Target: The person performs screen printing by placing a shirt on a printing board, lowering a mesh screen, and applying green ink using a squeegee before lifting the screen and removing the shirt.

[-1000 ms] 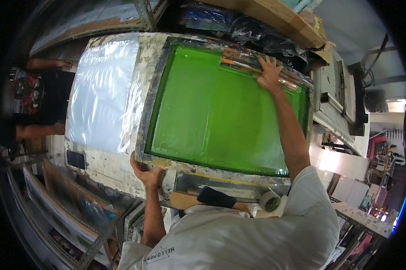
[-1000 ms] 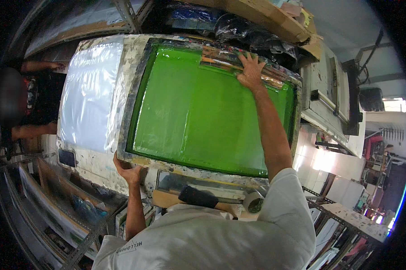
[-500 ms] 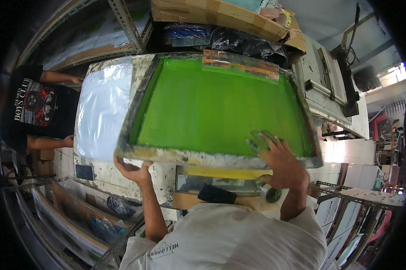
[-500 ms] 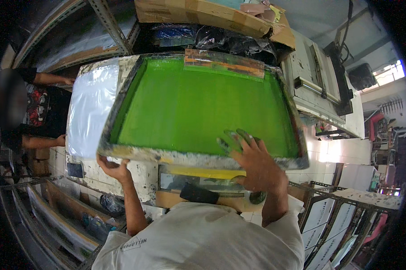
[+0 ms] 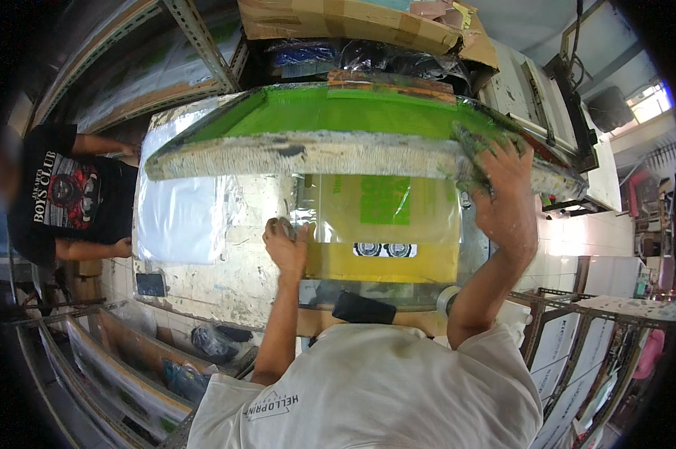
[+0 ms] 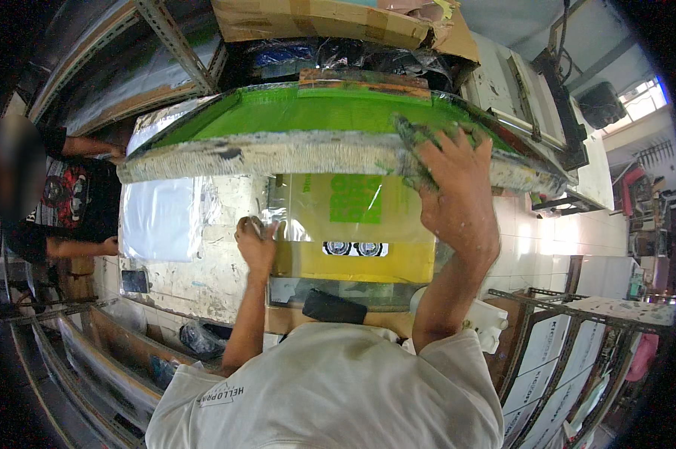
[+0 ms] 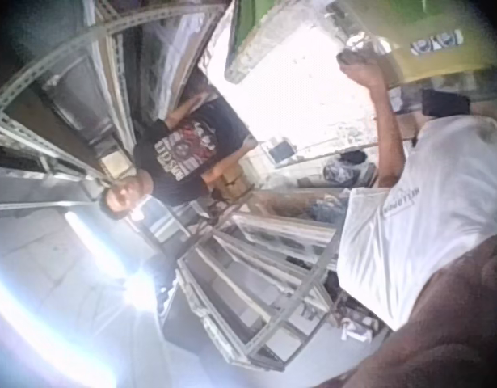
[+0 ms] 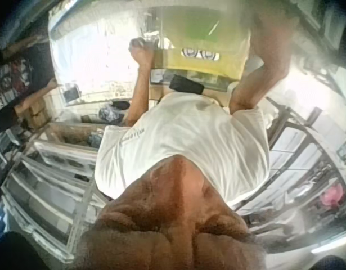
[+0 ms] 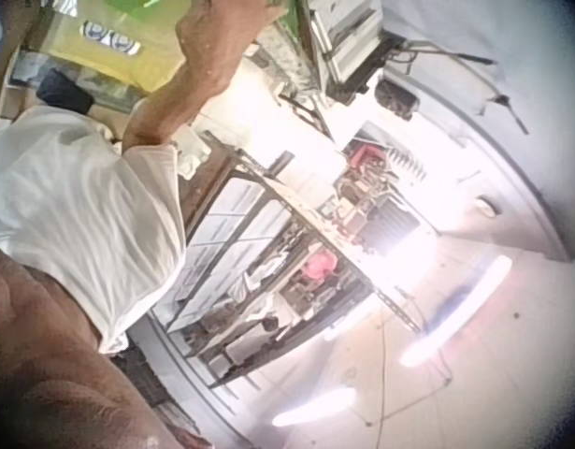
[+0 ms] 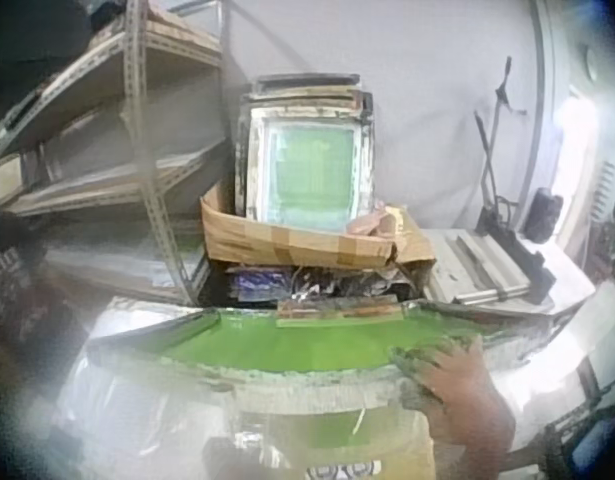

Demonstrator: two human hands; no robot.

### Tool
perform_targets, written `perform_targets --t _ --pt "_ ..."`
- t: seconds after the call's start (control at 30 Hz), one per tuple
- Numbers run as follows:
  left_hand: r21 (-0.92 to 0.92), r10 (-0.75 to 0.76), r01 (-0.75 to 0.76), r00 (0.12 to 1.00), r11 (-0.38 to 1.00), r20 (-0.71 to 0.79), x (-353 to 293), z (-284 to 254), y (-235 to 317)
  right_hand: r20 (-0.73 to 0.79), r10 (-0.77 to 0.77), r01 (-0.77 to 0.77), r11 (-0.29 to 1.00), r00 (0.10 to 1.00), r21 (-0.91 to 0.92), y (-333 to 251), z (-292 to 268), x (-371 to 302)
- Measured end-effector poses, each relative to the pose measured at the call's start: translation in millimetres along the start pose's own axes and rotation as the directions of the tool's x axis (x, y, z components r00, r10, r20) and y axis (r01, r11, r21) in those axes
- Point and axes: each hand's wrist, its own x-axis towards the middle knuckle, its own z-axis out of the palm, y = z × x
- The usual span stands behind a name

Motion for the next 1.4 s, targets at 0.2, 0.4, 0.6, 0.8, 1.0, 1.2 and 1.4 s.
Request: perform_targets --t 0.2,0.4,0.6,0.8,1.0,1.2,1.4 --pt "-0.34 0.036 -0.072 0.993 0.938 -0.113 -18 22 17 0.051 0.093 -0.096 0.993 0.994 0.062 8 -16 20" --pt "-0.726 -0.235 0.173 0.972 0.666 0.015 3 -6 61 -0.089 -0.041 0.047 0.997 0.995 0.06 15 -11 30" --pt "-0.788 -0.371 0.149 0.923 0.597 -0.106 51 -39 26 -0.077 -0.001 0.003 1.0 0.997 0.023 22 -11 31" --pt "-0.746 -0.452 0.11 0.849 0.657 -0.273 85 -91 -80 -0.054 -0.004 0.007 0.999 0.999 0.054 27 -10 29" --pt "-0.655 -0.491 0.069 0.722 0.753 -0.488 98 -143 -205 -0.055 0.085 -0.083 0.996 0.995 0.028 32 -4 22" --pt "0.059 -0.135 0.365 0.484 0.929 -0.865 78 -164 -233 -0.054 0.127 -0.126 0.992 0.99 0.023 32 -3 22" --pt "0.204 0.133 -0.03 0.848 0.979 -0.513 36 -134 -176 -0.043 0.174 -0.17 0.982 0.984 0.082 47 1 12"
